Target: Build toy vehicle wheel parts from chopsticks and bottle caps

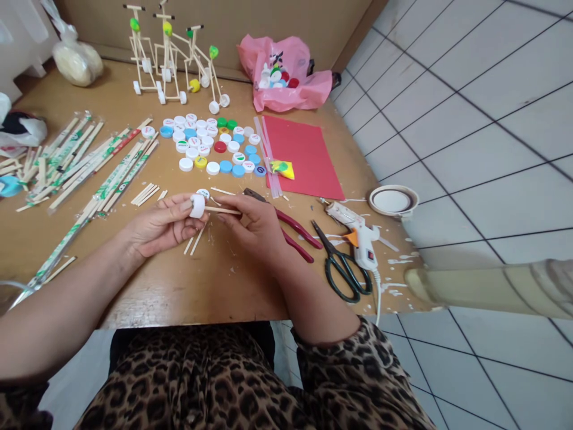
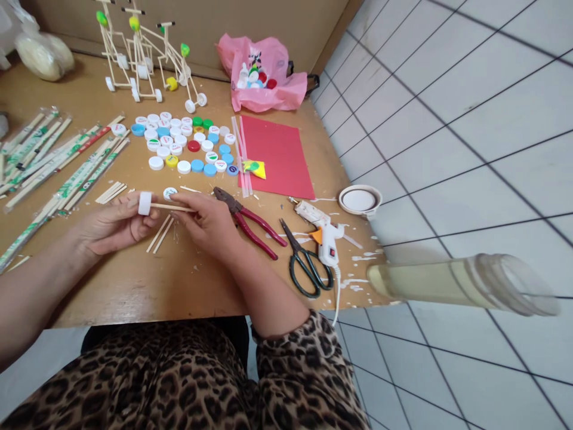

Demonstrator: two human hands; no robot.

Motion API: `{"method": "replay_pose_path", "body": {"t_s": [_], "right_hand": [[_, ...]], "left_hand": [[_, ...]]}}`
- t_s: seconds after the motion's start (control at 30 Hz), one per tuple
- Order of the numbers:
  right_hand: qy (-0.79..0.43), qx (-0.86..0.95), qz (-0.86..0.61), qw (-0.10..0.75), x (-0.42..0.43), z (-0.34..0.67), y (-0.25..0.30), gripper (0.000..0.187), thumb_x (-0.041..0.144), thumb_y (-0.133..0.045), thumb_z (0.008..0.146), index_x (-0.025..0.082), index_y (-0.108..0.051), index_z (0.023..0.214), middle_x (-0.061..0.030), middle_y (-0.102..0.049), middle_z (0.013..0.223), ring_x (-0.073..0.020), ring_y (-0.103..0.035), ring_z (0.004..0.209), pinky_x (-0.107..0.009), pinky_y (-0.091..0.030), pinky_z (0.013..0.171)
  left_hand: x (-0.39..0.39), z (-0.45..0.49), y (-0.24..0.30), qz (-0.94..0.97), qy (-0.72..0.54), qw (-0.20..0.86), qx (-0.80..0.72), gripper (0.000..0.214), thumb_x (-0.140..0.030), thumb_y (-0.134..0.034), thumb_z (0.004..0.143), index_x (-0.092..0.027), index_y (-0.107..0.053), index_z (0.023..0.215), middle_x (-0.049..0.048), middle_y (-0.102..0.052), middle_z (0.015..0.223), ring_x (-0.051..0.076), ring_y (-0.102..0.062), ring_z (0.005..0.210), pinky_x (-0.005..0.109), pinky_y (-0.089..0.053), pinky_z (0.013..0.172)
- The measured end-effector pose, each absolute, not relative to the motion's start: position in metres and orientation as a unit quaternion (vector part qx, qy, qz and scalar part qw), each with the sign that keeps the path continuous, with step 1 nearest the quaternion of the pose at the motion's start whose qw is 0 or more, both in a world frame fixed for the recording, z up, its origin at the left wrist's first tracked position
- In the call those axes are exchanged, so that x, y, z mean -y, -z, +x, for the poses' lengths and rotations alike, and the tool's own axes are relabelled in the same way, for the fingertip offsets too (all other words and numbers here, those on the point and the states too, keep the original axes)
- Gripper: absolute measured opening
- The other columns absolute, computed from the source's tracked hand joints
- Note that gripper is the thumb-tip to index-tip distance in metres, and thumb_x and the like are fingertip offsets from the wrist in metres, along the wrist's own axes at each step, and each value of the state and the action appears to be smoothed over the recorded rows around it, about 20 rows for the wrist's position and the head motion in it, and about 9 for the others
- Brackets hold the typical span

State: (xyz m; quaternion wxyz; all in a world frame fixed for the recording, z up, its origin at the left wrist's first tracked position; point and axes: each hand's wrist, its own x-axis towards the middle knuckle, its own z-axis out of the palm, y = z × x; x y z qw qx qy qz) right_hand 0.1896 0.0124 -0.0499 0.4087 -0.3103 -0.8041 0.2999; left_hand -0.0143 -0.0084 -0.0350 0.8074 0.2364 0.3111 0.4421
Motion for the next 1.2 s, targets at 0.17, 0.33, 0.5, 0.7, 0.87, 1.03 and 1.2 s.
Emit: {"method": "replay_pose_path", "body": {"t_s": [0.17,0.33,0.5,0.7,0.87,1.03,1.2], "right_hand": [[-0.469,0.717,-0.327,0.399,-0.018,0.193,0.042,0.014,0.033,-0.070,0.091,0.022,-0.079,0.091,-0.0004,-0.076,0.081,-0.0131,-0.067,0.074,-0.029,-0.055,0.074],[-0.537,0.678,-0.349,0.361,-0.022,0.193,0.046,0.015,0.037,-0.073,0.087,0.023,-0.079,0.092,0.0011,-0.073,0.081,-0.0118,-0.063,0.071,-0.028,-0.054,0.071],[-0.382,0.731,-0.403,0.396,-0.027,0.193,0.061,0.024,0.030,-0.070,0.090,0.024,-0.075,0.113,-0.0037,-0.073,0.102,-0.0131,-0.061,0.075,-0.031,-0.055,0.075],[-0.236,0.811,-0.396,0.361,-0.028,0.194,0.066,0.026,0.026,-0.062,0.095,0.021,-0.074,0.117,-0.0074,-0.073,0.104,-0.0180,-0.065,0.083,-0.035,-0.055,0.080],[-0.152,0.841,-0.419,0.308,-0.030,0.186,0.069,0.024,0.028,-0.060,0.098,0.021,-0.077,0.113,-0.0109,-0.076,0.107,-0.0261,-0.066,0.104,-0.043,-0.052,0.094],[-0.118,0.856,-0.456,0.214,-0.036,0.175,0.065,0.027,0.026,-0.061,0.096,0.023,-0.076,0.118,-0.0122,-0.075,0.121,-0.0308,-0.062,0.118,-0.048,-0.047,0.100],[-0.122,0.866,-0.459,0.158,-0.045,0.158,0.055,0.031,0.026,-0.057,0.097,0.019,-0.074,0.122,-0.0136,-0.072,0.133,-0.0346,-0.051,0.138,-0.055,-0.039,0.112]], "left_hand": [[0.005,-0.020,0.032,0.244,-0.452,0.804,-0.300,0.025,-0.006,-0.095,0.057,-0.015,-0.081,0.076,0.0007,-0.077,0.063,0.010,-0.073,0.056,0.011,-0.059,0.055],[0.005,-0.021,0.033,0.282,-0.505,0.755,-0.309,0.028,-0.012,-0.098,0.055,-0.015,-0.082,0.078,0.0004,-0.075,0.064,0.008,-0.070,0.055,0.011,-0.057,0.055],[0.008,-0.019,0.029,0.379,-0.540,0.636,-0.400,0.035,-0.025,-0.098,0.053,-0.019,-0.081,0.083,-0.0005,-0.077,0.070,0.011,-0.068,0.057,0.017,-0.055,0.050],[0.010,-0.019,0.026,0.501,-0.558,0.473,-0.462,0.038,-0.036,-0.096,0.058,-0.019,-0.081,0.087,0.0039,-0.080,0.080,0.015,-0.072,0.070,0.024,-0.060,0.063],[0.007,-0.026,0.028,0.565,-0.508,0.407,-0.507,0.024,-0.032,-0.092,0.065,-0.018,-0.079,0.079,0.0042,-0.079,0.077,0.015,-0.071,0.070,0.027,-0.059,0.070],[0.004,-0.031,0.034,0.606,-0.458,0.378,-0.530,0.011,-0.026,-0.084,0.071,-0.018,-0.078,0.074,0.0027,-0.077,0.073,0.014,-0.067,0.066,0.026,-0.054,0.065],[0.000,-0.036,0.040,0.643,-0.385,0.427,-0.507,0.015,-0.032,-0.078,0.074,-0.018,-0.077,0.078,0.0026,-0.074,0.071,0.014,-0.063,0.064,0.025,-0.050,0.062]]}}
